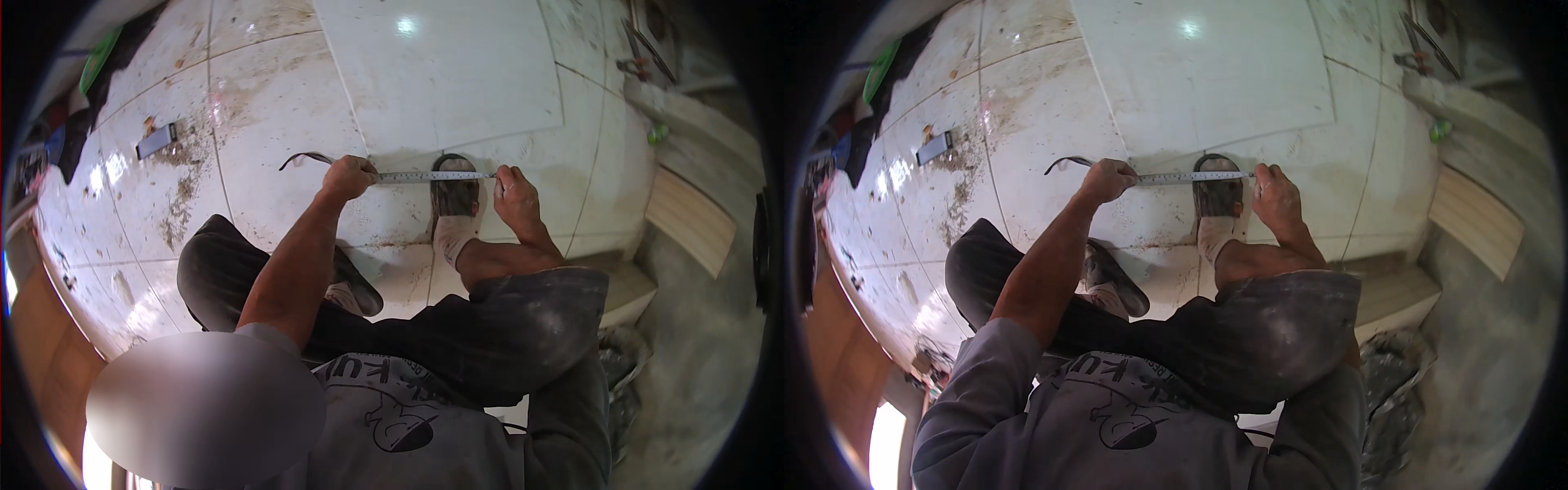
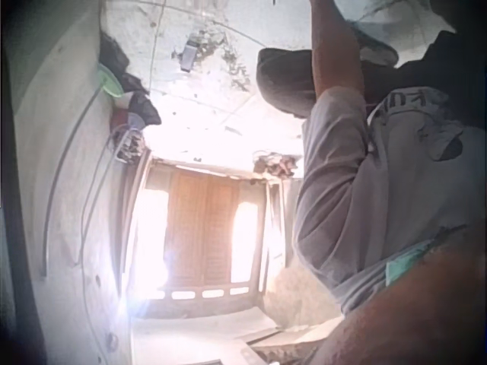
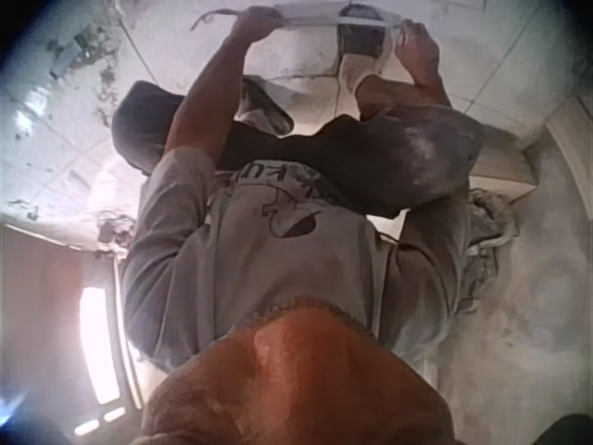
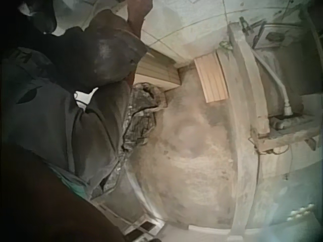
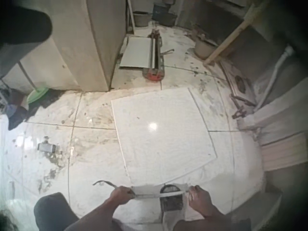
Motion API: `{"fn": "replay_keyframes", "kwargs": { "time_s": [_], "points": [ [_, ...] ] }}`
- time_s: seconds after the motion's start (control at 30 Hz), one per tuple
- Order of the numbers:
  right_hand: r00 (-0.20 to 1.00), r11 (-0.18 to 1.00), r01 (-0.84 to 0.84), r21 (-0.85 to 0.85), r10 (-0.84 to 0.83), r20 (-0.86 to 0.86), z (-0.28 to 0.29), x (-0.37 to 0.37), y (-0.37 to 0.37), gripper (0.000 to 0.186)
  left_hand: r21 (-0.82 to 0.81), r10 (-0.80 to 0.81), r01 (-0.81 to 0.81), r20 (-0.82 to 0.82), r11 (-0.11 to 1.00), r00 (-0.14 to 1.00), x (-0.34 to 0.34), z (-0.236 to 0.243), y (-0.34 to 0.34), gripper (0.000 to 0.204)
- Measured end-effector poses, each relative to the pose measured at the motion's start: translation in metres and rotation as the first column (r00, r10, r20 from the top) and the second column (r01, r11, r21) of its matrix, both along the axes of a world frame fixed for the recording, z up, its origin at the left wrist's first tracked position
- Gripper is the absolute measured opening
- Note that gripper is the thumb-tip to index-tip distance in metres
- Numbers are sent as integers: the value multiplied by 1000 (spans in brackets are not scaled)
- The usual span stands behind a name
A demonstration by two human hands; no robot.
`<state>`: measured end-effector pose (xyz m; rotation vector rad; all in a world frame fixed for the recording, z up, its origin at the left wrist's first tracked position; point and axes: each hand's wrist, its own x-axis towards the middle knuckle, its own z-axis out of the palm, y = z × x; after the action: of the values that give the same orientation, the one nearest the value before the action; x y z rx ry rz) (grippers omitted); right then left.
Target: Install floor tiles in a bathroom by leveling the surface, cleaning tiles, and measuring.
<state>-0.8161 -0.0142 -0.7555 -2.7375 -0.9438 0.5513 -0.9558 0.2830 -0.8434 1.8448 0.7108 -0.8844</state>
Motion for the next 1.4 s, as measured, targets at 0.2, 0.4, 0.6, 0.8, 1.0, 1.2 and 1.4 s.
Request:
{"fn": "replay_keyframes", "kwargs": {
  "time_s": [0.2, 0.4, 0.6, 0.8, 1.0, 1.2, 1.4],
  "points": [
    [989, 998, 54, 40, -59, 137, -21, 1, 6, 14, 145, -24, 12, 79, 989, 997, -3, -12, -4, 22],
    [998, 999, 14, 46, -17, 64, -59, 16, 25, 16, 178, 126, -124, -1, 976, 992, -11, -6, -5, 20],
    [995, 995, -50, 92, 42, 96, -82, 30, 23, 17, 247, 186, -191, 42, 950, 982, -8, -5, -12, 21],
    [986, 979, -81, 187, 51, 157, -90, 31, 14, 15, 258, 204, -197, 1, 946, 979, -5, -6, -17, 18],
    [990, 965, -30, 260, -7, 140, -94, 30, 6, 18, 208, 214, -217, 37, 954, 976, -2, 2, -17, 23],
    [985, 971, 28, 236, -67, 158, -97, 34, -1, 15, 180, 186, -184, 8, 966, 983, -5, 3, -9, 18],
    [979, 967, -29, 254, -24, 203, -98, 36, 1, 21, 227, 121, -117, -4, 967, 993, -6, -4, -9, 19]
  ]
}}
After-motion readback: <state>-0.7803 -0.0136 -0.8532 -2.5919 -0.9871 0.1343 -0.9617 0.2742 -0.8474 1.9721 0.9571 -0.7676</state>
